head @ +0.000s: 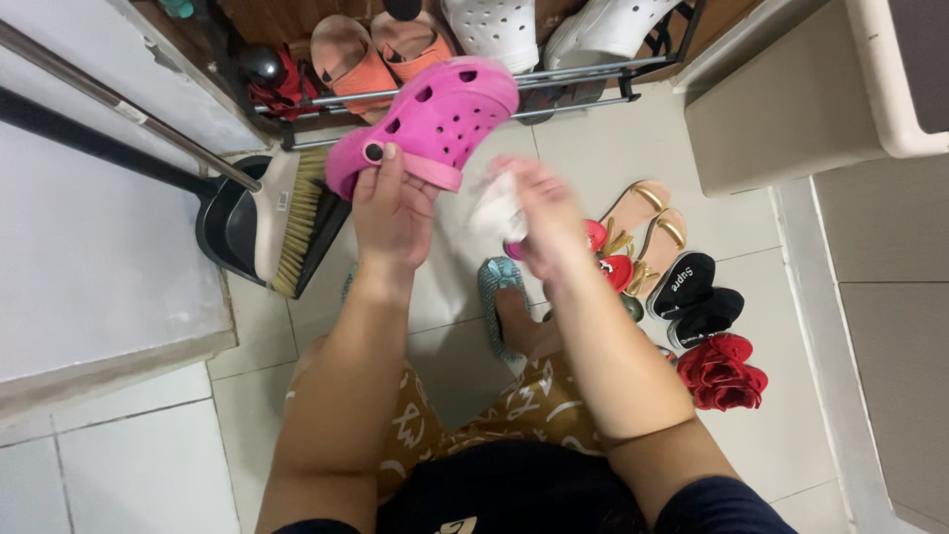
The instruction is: The person wipes several pairs of shoes with a white cloth, including red flip-flops, pink clogs, and white clogs. The person then places the cleaned shoes back on a metal shoe rack.
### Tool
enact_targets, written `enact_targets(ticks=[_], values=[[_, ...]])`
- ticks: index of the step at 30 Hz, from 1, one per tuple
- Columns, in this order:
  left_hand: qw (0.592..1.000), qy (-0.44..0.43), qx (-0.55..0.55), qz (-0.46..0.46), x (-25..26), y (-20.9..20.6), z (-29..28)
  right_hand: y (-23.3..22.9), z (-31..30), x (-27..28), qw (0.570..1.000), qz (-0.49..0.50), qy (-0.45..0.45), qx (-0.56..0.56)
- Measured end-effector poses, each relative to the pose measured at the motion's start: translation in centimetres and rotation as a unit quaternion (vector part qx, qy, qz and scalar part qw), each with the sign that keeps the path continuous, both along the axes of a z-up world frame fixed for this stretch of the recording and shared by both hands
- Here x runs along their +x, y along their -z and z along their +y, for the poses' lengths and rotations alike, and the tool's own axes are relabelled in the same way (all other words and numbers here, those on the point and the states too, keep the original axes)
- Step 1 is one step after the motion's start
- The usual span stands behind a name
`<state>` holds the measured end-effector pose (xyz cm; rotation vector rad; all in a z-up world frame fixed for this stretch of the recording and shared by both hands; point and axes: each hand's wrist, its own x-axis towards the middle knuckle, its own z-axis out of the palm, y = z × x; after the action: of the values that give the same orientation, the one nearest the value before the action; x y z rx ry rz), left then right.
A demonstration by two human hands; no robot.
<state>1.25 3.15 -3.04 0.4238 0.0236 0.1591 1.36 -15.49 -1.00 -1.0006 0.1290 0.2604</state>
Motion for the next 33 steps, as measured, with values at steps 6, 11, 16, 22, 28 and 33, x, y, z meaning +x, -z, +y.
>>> enact_targets(ticks=[6,11,16,22,28,33], values=[[0.994,0.056,0.089,-0.020,-1.5,-0.6,-2.0,-5.2,-2.5,-2.3,0.959,-0.259,0.102,-0.058],[0.968,0.097,0.225,-0.050,-2.8,0.4,-3.1,-6.7,0.4,-3.6,0.689,-0.486,0.030,-0.537],[0.932,0.089,0.348,-0.043,-3.9,-0.2,-3.2,-5.5,0.5,-1.8,0.626,-0.478,0.149,-0.599],[0.954,0.101,0.282,0.014,-3.4,-1.6,-3.1,-3.5,0.5,0.0,0.839,-0.351,0.161,-0.382],[0.930,0.084,0.347,-0.086,-3.1,1.4,-2.7,-3.7,1.1,-0.1,0.578,-0.522,0.137,-0.612],[0.945,0.056,0.317,-0.063,-2.3,1.4,-1.5,-3.1,-0.9,1.7,0.611,-0.435,0.194,-0.632]])
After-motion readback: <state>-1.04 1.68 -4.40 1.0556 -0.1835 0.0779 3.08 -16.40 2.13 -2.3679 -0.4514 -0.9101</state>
